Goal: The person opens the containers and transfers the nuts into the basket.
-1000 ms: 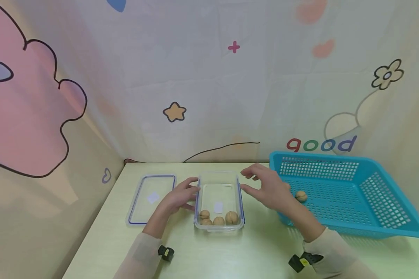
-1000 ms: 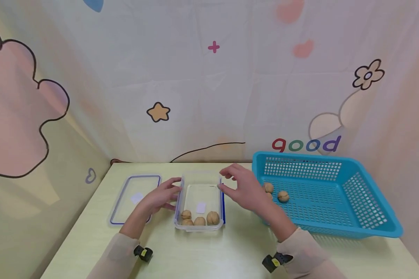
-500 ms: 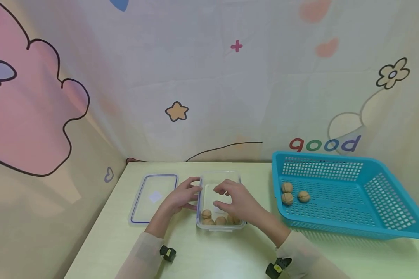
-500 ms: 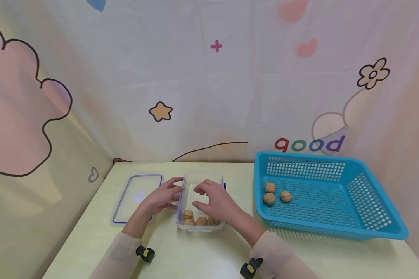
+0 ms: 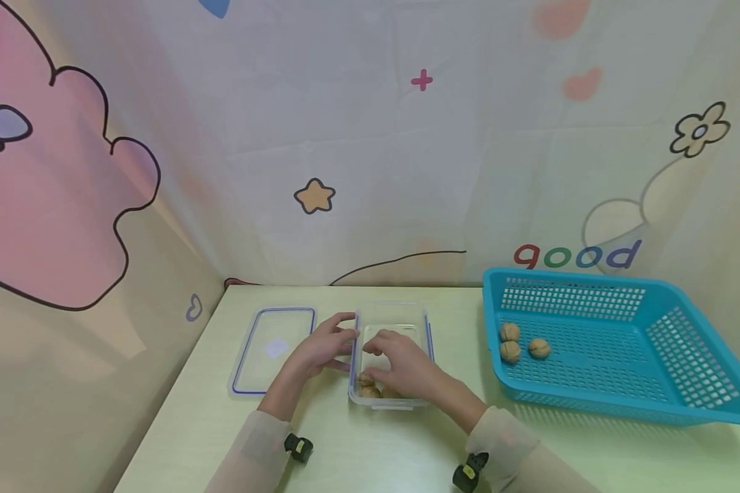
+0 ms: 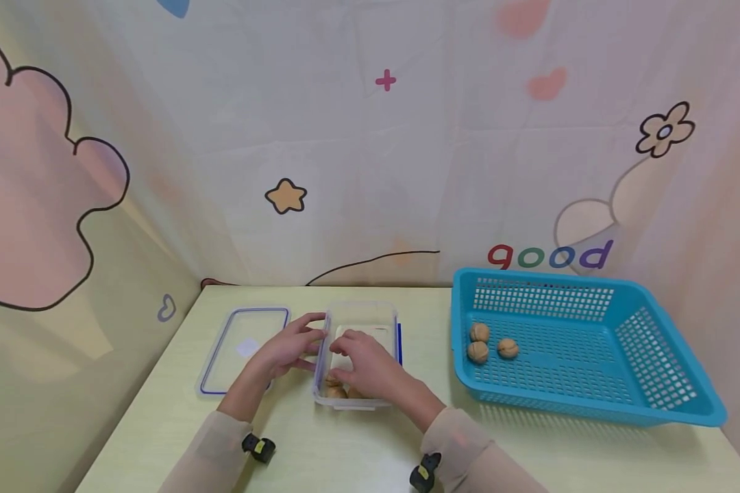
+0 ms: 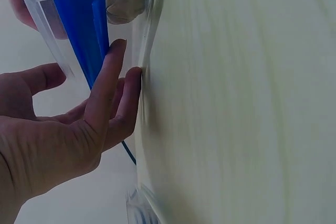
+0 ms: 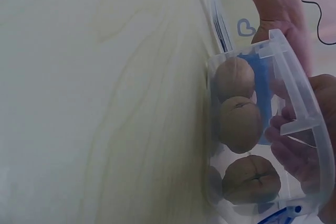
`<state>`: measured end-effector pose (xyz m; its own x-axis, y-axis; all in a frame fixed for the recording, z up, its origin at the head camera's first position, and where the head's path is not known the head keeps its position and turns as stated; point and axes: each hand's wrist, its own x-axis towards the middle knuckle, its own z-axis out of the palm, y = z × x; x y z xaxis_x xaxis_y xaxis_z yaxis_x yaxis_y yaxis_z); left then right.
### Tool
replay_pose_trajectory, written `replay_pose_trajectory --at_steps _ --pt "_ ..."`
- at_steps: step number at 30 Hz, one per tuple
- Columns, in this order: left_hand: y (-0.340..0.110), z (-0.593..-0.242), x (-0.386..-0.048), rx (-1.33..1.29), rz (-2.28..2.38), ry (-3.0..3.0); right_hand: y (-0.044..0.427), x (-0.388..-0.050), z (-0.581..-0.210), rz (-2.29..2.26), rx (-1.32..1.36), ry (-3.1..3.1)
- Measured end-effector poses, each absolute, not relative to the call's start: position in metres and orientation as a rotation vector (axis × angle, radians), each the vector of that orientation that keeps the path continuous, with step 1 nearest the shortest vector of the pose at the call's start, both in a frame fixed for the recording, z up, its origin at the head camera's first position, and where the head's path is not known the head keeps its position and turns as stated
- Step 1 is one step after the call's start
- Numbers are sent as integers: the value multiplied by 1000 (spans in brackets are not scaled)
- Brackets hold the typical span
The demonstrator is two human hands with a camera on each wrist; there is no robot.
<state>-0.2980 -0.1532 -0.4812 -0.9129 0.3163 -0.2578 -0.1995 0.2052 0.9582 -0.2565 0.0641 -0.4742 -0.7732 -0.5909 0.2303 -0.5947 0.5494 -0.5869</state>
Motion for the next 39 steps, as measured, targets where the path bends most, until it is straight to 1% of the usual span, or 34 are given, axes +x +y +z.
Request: replay_pose_trajectory --at_steps 16,24,31,39 --pt "-150 -486 -299 105 1764 2115 61 -256 -482 767 1097 -2860" --pt "-151 -487 -301 109 1769 2115 60 -259 -482 722 1117 -2881" --pt "-151 -484 -300 108 1778 2103 60 -263 -484 699 1198 -2852" --pt "-153 -487 -301 125 1763 2104 60 -262 -482 755 1249 -2831"
